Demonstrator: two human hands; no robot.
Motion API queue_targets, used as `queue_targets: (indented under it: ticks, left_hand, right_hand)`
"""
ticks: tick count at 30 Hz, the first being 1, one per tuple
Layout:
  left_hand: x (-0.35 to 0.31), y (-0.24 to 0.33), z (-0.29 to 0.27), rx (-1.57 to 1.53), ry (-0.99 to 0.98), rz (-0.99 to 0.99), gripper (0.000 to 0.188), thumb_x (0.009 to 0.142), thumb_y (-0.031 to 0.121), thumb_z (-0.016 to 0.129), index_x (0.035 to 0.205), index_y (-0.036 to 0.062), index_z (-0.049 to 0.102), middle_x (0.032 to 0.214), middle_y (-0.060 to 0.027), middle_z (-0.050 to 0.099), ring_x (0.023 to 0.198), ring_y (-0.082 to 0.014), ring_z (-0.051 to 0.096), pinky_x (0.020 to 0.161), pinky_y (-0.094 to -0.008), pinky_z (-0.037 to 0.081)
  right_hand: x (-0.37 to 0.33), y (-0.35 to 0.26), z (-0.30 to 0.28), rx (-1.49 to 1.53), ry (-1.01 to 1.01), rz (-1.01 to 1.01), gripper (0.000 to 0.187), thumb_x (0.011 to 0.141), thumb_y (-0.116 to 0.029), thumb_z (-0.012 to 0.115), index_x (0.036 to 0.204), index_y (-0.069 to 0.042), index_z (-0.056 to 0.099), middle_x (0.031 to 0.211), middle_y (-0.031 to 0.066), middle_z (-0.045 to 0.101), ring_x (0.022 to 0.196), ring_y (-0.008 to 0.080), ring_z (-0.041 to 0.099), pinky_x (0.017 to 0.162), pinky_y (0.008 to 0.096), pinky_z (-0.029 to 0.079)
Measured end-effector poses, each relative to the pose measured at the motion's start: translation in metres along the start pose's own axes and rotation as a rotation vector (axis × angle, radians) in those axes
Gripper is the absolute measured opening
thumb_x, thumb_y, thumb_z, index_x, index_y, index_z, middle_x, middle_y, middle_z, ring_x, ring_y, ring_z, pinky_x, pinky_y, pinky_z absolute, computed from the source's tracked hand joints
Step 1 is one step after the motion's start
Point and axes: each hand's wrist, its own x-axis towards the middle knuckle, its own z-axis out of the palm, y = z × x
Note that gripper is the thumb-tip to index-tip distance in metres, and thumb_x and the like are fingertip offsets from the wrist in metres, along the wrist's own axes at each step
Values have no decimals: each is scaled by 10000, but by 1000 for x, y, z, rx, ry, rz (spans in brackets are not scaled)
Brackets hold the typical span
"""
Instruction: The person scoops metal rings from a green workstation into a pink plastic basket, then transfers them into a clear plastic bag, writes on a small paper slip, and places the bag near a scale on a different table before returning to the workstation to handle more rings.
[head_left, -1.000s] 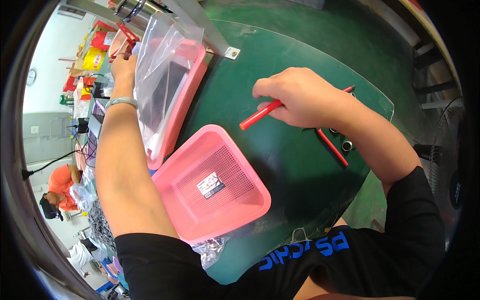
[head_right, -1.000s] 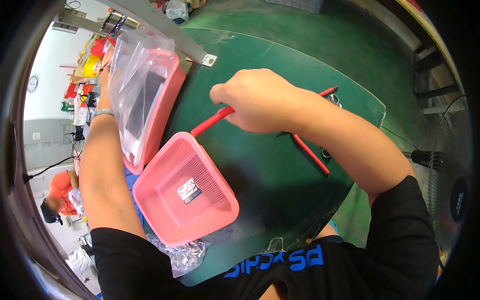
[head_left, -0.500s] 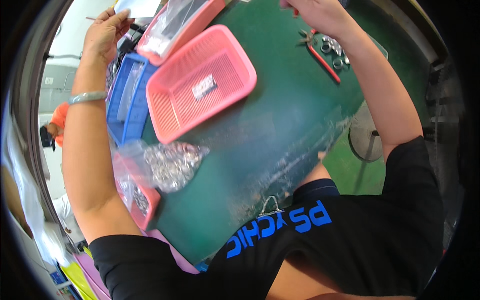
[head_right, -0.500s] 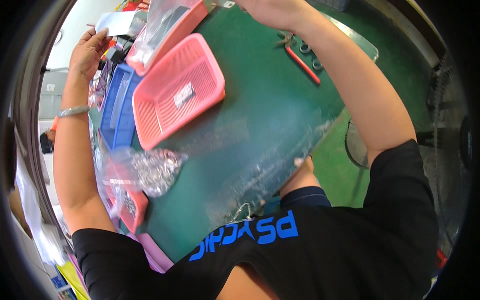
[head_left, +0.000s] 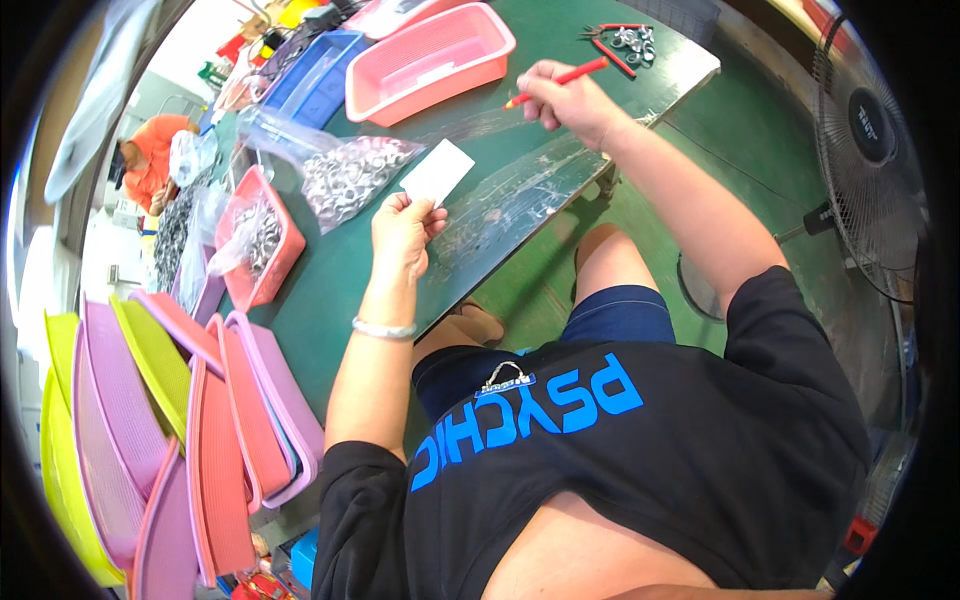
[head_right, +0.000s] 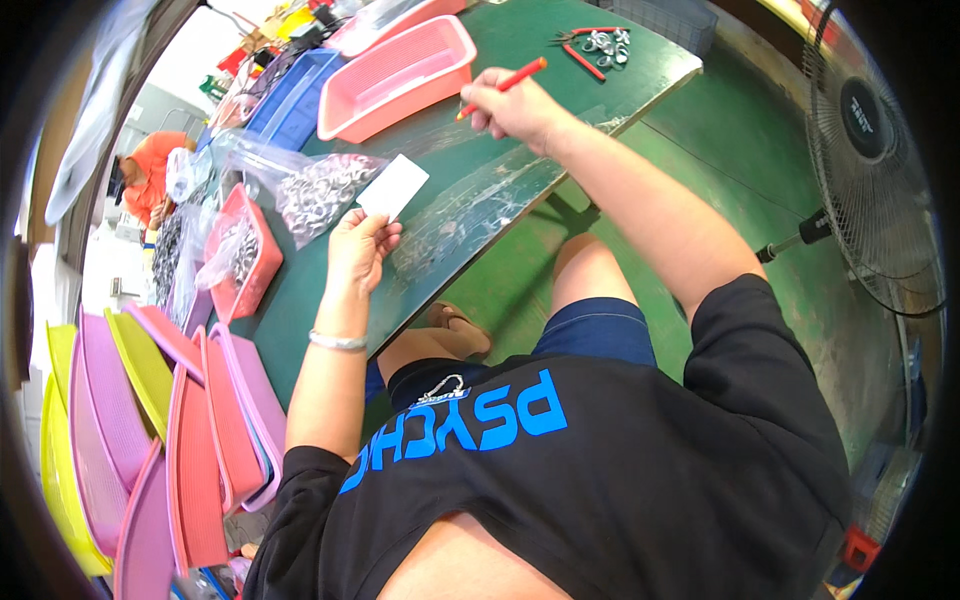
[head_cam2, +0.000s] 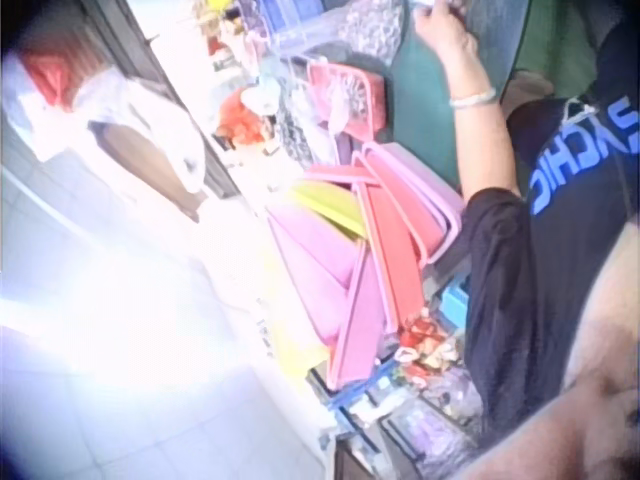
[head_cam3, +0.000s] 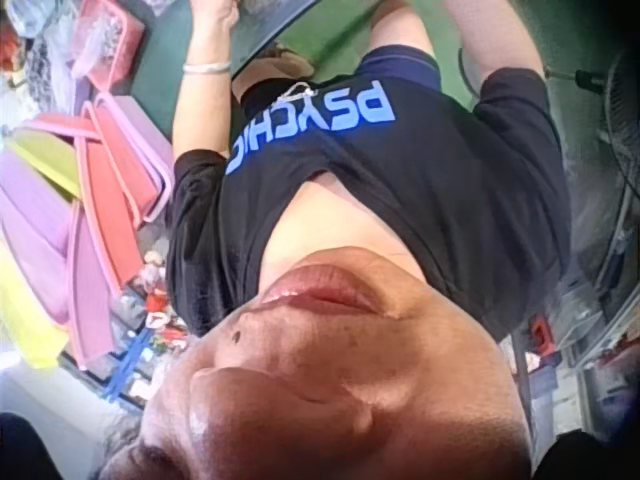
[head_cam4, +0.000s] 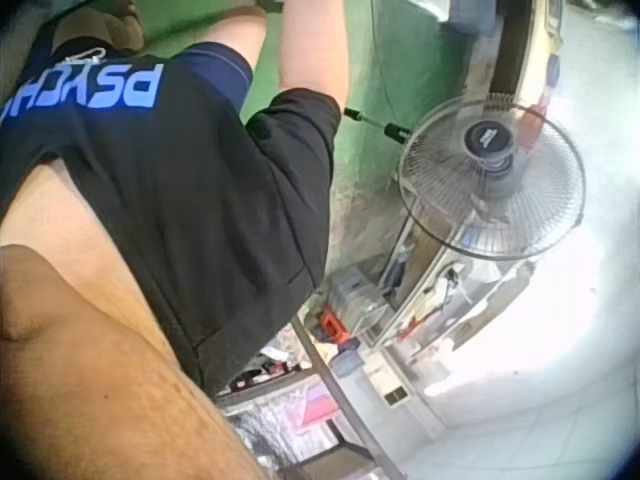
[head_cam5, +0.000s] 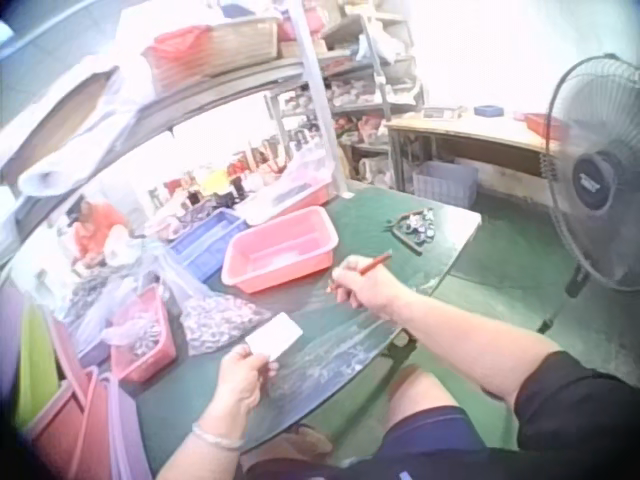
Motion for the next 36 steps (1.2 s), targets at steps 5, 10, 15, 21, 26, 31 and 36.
queue_targets:
  ticks: [5,10,15,21,26,31,36]
  left_hand:
    - [12,-10,-18,185,140,-35,91,771,90,559,793,11,520,688,-77,560,500,-134,527,427,-225,414]
    - [19,-5,-18,508,174,14,124,732,107,587,680,8,533,579,-50,533,426,-106,477,373,-212,341]
    - [29,-2,-20,729,206,5,131,681,105,603,630,-1,545,547,-74,547,421,-145,505,408,-266,398]
    - [32,2,-20,907,183,-30,123,667,133,577,638,14,570,524,-115,570,459,-192,566,489,-306,458]
    - [35,2,-20,938,187,-33,130,674,145,577,650,18,575,519,-117,570,469,-198,573,501,-309,463]
    - [33,7,-18,960,181,-60,145,683,157,586,651,16,575,523,-112,573,478,-196,577,515,-312,466]
    - [31,11,-15,958,175,-86,152,694,158,584,649,14,575,521,-105,574,482,-189,579,518,-311,467]
  right_hand:
    - [-6,29,63,62,-132,-12,123,731,-129,630,752,-50,538,641,15,548,507,58,466,454,181,378]
    - [1,40,104,4,-200,-33,130,724,-109,610,767,-30,517,643,39,568,505,60,477,451,185,374]
    - [9,56,114,-130,-212,-19,147,678,-118,632,657,-16,529,580,45,553,510,84,509,455,219,409]
    - [10,68,112,-312,-194,-217,185,688,-140,637,649,-5,515,594,55,540,578,105,498,523,261,402]
    - [10,67,112,-363,-213,-240,192,696,-159,630,656,-9,517,593,69,539,565,112,488,516,268,394]
    - [9,63,113,-373,-248,-244,186,721,-136,621,656,-12,498,612,35,518,585,88,453,534,250,382]
    - [11,67,112,-423,-245,-306,187,718,-134,620,652,-10,496,607,39,519,576,91,455,521,256,381]
